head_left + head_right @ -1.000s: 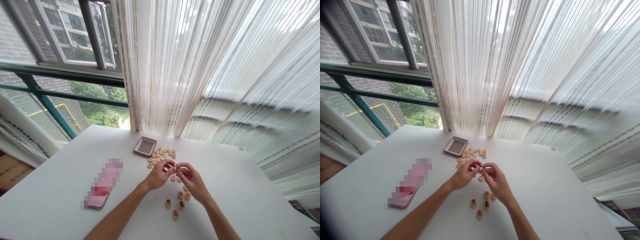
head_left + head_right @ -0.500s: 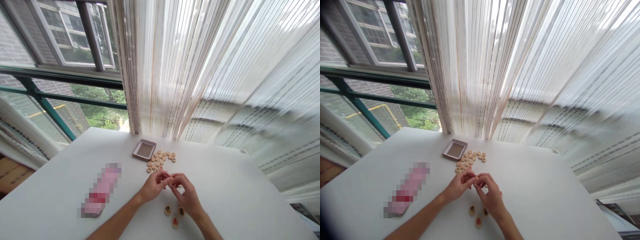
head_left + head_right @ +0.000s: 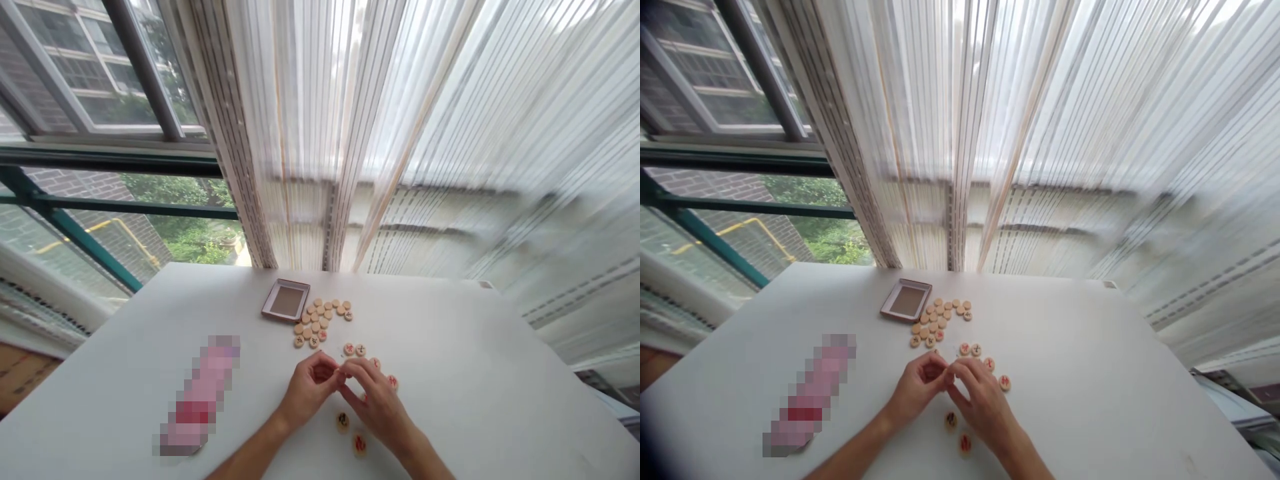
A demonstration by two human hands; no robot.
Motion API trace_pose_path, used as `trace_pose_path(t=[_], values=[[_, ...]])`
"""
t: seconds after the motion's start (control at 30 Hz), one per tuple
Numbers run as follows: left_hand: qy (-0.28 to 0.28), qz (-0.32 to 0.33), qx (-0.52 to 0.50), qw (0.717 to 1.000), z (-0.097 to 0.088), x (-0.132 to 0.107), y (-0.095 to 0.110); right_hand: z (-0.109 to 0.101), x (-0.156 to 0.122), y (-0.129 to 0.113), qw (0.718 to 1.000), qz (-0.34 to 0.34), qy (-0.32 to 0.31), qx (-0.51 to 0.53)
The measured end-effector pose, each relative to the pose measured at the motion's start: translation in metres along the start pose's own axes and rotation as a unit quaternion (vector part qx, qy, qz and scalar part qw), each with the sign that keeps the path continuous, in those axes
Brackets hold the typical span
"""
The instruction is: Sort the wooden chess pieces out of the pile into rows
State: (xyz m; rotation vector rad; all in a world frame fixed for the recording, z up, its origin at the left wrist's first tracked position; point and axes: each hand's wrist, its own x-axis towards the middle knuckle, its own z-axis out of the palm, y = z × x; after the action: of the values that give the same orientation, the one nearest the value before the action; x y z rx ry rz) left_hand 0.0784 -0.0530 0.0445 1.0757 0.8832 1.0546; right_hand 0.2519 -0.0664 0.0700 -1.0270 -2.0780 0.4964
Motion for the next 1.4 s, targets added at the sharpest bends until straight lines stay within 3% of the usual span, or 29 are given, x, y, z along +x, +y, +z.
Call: trace_pose_path(t=[0.33, 0.57, 0.73, 1.03, 1.4], values=[[0.0, 0.023, 0.061, 0.998, -0.001, -0.001, -0.001, 0.002, -0.002, 0.007, 1.0, 0.015, 0.009, -0.004], [-0.06, 0.071, 0.108, 0.99, -0.001, -0.007, 0.011, 0.003, -0.003, 0.012, 0.999, 0.035, 0.028, 0.006], [-0.087, 0.072, 0.112, 0.987, -0.004, -0.006, 0.015, 0.0, -0.003, 0.01, 0.999, 0.037, 0.031, 0.022], [-0.065, 0.06, 0.1, 0.991, -0.002, -0.006, 0.009, 0.0, -0.001, 0.003, 0.999, 0.026, 0.025, 0.037], [-0.062, 0.087, 0.107, 0.988, -0.001, -0.008, 0.013, -0.006, 0.001, -0.003, 0.996, 0.063, 0.007, 0.064]])
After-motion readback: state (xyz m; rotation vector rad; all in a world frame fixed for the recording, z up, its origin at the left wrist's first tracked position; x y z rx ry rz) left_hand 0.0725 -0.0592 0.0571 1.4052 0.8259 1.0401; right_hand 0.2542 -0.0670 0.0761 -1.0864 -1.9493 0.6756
